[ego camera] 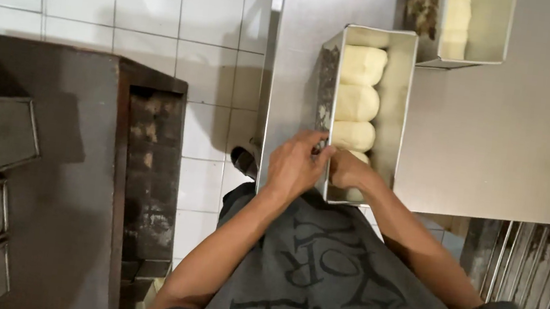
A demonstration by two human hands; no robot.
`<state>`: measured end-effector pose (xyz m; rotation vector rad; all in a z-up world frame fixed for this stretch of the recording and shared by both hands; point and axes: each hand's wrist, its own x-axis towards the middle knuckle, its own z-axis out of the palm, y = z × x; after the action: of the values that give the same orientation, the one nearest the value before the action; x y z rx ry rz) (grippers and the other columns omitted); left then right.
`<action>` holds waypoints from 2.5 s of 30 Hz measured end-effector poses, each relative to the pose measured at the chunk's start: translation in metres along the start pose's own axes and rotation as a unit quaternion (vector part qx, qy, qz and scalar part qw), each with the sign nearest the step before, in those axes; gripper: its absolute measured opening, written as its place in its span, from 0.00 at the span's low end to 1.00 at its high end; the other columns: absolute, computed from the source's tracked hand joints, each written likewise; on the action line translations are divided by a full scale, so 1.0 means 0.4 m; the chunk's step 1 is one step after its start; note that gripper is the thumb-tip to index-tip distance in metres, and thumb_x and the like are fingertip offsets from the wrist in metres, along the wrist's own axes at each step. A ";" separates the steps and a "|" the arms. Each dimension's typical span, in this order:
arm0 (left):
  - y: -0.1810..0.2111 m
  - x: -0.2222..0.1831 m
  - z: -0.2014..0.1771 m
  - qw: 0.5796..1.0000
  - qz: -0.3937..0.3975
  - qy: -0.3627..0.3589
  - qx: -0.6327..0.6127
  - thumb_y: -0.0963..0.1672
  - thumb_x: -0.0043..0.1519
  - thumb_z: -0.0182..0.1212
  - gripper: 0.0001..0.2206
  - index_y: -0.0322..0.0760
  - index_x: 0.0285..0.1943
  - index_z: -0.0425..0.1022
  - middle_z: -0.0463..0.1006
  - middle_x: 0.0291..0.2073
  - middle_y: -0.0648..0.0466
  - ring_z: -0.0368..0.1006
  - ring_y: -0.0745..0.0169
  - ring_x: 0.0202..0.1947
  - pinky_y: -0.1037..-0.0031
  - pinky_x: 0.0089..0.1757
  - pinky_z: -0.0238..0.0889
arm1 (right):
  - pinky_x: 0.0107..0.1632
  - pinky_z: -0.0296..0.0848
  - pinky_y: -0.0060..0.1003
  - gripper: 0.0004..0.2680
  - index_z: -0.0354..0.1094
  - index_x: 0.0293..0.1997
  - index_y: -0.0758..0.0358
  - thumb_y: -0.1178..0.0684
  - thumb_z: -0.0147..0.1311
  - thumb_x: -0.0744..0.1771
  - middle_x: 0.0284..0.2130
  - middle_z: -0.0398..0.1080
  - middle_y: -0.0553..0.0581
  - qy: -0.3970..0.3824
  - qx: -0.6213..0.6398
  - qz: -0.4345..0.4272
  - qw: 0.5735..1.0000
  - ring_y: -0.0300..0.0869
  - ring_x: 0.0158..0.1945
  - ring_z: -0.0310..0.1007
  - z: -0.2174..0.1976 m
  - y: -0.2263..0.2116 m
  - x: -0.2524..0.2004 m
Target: Placing proofed dough portions into metal loaf pans for baking.
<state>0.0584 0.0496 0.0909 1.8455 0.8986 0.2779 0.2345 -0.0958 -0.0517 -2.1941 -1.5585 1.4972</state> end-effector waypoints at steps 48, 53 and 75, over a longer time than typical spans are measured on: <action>-0.014 0.001 0.029 0.999 0.001 0.031 -0.040 0.46 0.61 0.65 0.10 0.42 0.49 0.82 0.83 0.48 0.51 0.79 0.44 0.45 0.59 0.43 0.71 | 0.63 0.65 0.53 0.24 0.58 0.69 0.61 0.35 0.41 0.70 0.60 0.68 0.67 -0.098 -0.257 0.169 0.947 0.61 0.63 0.67 -0.559 -0.194 0.159; 0.017 -0.010 0.010 0.998 -0.027 -0.003 -0.055 0.46 0.61 0.64 0.11 0.42 0.50 0.81 0.82 0.50 0.51 0.80 0.45 0.42 0.59 0.42 0.71 | 0.59 0.71 0.54 0.17 0.74 0.55 0.59 0.42 0.42 0.68 0.55 0.72 0.63 -0.150 -0.259 0.196 0.934 0.59 0.58 0.73 -0.446 -0.172 0.071; 0.016 -0.024 0.028 0.999 -0.009 -0.007 -0.039 0.48 0.61 0.66 0.14 0.40 0.51 0.81 0.82 0.46 0.48 0.80 0.46 0.39 0.58 0.40 0.70 | 0.50 0.74 0.52 0.10 0.73 0.48 0.68 0.57 0.49 0.65 0.46 0.76 0.69 -0.183 -0.090 0.183 0.962 0.60 0.47 0.77 -0.160 -0.160 -0.124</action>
<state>0.0606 0.0340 0.0933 1.7638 0.8823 0.2840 0.2360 -0.0732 0.0489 -2.5303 -1.4862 2.0441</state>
